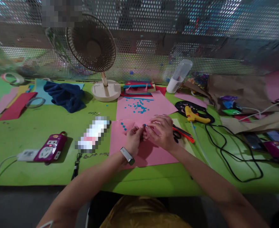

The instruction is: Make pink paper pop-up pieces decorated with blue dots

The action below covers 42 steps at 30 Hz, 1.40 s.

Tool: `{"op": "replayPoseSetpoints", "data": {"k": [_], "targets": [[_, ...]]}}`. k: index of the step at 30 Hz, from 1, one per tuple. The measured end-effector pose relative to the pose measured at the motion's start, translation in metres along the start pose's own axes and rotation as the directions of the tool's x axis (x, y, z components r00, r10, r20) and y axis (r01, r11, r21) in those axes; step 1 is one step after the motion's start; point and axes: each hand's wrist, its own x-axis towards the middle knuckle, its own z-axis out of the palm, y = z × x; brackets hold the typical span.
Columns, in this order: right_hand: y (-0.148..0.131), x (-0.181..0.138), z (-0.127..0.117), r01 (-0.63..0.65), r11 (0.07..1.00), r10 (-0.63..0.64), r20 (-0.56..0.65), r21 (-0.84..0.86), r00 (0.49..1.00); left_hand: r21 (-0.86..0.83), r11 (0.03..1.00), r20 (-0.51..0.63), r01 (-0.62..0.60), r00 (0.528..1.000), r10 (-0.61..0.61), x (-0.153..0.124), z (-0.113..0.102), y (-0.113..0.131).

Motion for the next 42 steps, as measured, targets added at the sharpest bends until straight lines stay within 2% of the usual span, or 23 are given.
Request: {"op": "replayPoseSetpoints", "data": {"k": [7,13,18,30,42], "targets": [[-0.0001,-0.0026,-0.0013,0.093,0.991,-0.085,0.088,-0.095,0.993,0.024,0.999,0.032,-0.042,0.999,0.041,0.0014,-0.0025,-0.0022],[0.0014,-0.0037,0.0002,0.103,0.991,-0.099,0.048,-0.09,0.994,0.071,0.995,0.031,-0.068,0.997,0.066,0.0012,-0.0021,-0.0039],[0.0023,0.001,-0.0013,0.054,0.998,-0.054,0.023,-0.011,0.998,0.145,0.986,0.06,-0.085,0.995,0.077,-0.0012,-0.0016,-0.0026],[0.0028,-0.0002,0.0039,-0.175,0.972,0.17,0.041,0.159,0.985,0.244,0.963,0.071,-0.112,0.993,0.098,-0.0032,0.0006,-0.0056],[-0.001,-0.0026,0.0052,-0.171,0.976,0.17,0.018,0.133,0.985,0.27,0.953,0.042,-0.137,0.991,0.131,-0.0044,0.0011,-0.0056]]}}
